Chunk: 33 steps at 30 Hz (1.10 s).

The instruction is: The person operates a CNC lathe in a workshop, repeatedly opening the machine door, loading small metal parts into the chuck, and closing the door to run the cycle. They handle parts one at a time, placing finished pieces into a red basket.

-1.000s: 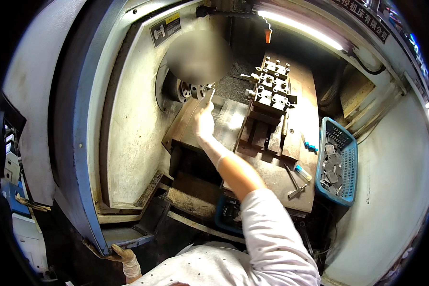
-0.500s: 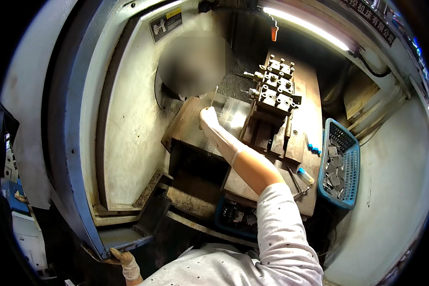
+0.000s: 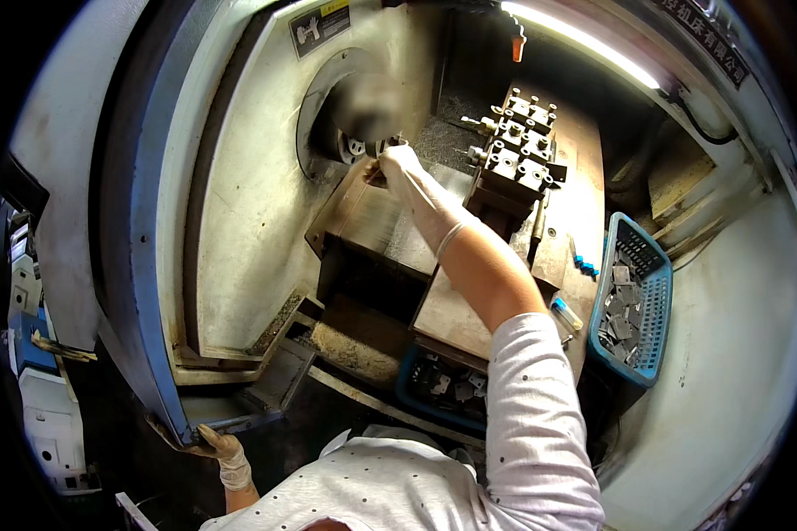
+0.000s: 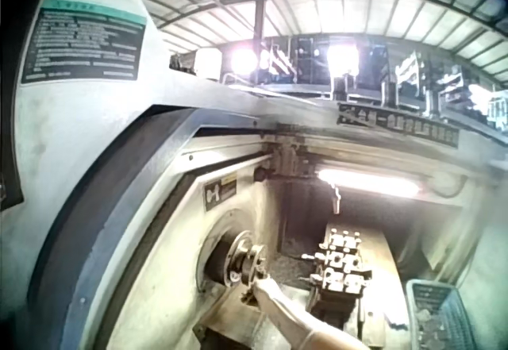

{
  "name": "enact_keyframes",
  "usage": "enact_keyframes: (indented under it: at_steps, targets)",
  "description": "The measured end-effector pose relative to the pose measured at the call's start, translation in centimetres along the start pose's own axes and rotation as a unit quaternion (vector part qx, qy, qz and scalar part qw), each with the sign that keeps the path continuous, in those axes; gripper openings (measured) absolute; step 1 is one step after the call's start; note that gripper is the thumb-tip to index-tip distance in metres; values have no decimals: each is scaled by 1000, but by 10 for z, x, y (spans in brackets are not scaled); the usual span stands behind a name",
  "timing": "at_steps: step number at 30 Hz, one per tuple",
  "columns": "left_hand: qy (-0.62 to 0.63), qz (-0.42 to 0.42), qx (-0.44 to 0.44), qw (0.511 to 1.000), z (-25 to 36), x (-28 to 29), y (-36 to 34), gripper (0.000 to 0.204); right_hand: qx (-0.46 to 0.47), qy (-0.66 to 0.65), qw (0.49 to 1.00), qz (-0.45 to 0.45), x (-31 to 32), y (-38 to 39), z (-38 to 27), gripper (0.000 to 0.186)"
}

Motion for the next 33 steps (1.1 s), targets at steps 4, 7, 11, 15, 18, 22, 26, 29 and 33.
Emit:
enact_keyframes:
  at_steps: [4,7,11,15,18,22,26,29,33]
  targets:
    - [82,37,10,996,-10,5,5,38,-39,-86,995,21,-15,30,5,22]
    - [42,22,-1,999,-5,7,1,36,-25,-102,994,10,-18,23,12,23]
    - [4,-22,-1,1000,-6,8,7,32,118,1,993,27,-8,26,39,19]
    - [245,-76,180,950,-36,-10,67,33,324,471,767,293,47,-31,50,35]
    - [183,-50,146,971,-39,14,53,33,267,633,718,111,18,-29,22,33]
    - [44,26,-6,999,0,2,-1,34,116,246,949,158,43,-49,42,30]
    - [40,0,-24,999,5,10,-24,39,9,129,984,120,25,-7,38,26]
    - [40,-1,-9,999,2,14,-16,39,-69,5,994,79,4,14,22,24]
    - [64,3,2,998,0,10,-17,38,-47,-41,997,34,28,-45,20,20]
Point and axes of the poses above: each hand's wrist, its own y-axis away from the middle knuckle, its own x-axis out of the back of the hand, z = x × y, the point moved 7 cm from there along -y, towards the middle knuckle, and after that the axes turned 1 degree about -x, right-handed, at the moved point
